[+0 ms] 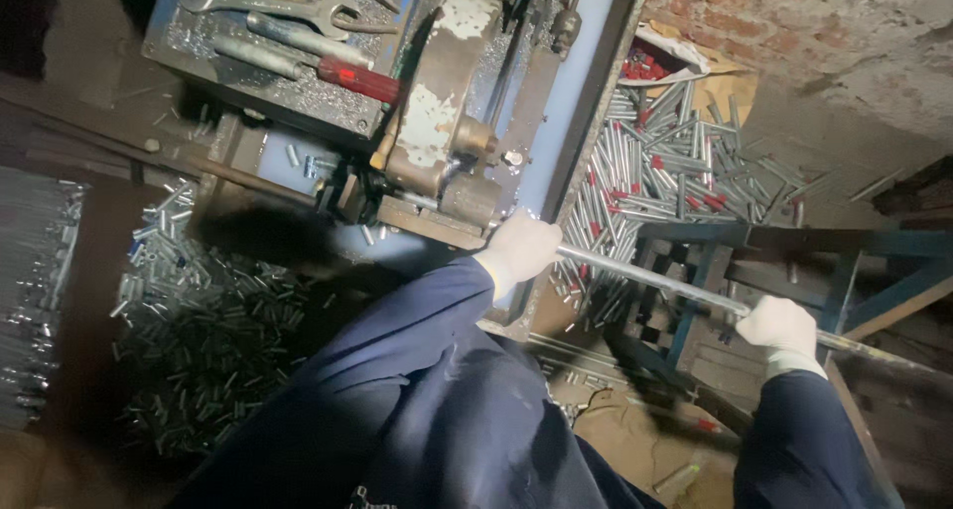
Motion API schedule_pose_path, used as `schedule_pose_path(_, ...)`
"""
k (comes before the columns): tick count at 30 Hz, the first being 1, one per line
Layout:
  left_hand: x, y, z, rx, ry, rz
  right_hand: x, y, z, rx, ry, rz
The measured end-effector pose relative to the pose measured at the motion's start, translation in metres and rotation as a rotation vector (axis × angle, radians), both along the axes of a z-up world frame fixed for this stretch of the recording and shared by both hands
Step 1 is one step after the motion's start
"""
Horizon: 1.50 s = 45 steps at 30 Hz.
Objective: The person operates a manual metal cutting machine by repeatedly pulling a long lever to cut metal rods into small cylindrical pieces. The cut pieces fall into a collection area below the machine. The person wears gloves and maintains a steady rhythm throughout the process.
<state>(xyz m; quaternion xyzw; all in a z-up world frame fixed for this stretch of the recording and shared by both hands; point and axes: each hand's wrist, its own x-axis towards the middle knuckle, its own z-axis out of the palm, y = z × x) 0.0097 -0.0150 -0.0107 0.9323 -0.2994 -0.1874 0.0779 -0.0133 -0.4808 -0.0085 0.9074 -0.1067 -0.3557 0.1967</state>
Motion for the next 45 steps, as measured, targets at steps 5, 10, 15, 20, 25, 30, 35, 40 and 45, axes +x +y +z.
schedule_pose_path(5,0.006,0.000,0.004,-0.009,-0.020,0.024,0.010,0.009,0.012,0.012,0.014,-0.045)
schedule_pose_path(10,0.017,0.004,0.032,-0.002,0.126,0.066,0.018,0.010,0.017,0.120,0.004,-0.072)
schedule_pose_path(15,0.018,0.005,0.010,-0.061,0.037,0.059,-0.003,0.026,0.028,0.273,-0.298,0.040)
schedule_pose_path(20,-0.008,0.010,0.022,-0.217,-0.021,0.154,-0.036,0.059,0.020,0.159,-0.462,0.341)
schedule_pose_path(25,-0.022,0.015,0.024,-0.167,0.001,0.159,-0.033,0.032,-0.021,0.123,-0.420,0.246)
schedule_pose_path(30,-0.025,0.018,0.024,-0.231,-0.008,0.121,0.018,0.035,0.002,0.280,0.227,0.076)
schedule_pose_path(35,-0.009,0.010,0.026,-0.238,0.036,0.137,0.036,0.011,-0.026,0.224,0.258,0.093)
schedule_pose_path(40,-0.004,0.011,0.029,-0.222,0.015,0.120,0.041,0.029,-0.006,0.220,0.247,0.039)
schedule_pose_path(45,-0.001,0.010,0.030,-0.212,-0.020,0.123,0.045,0.052,0.024,0.207,0.279,0.014)
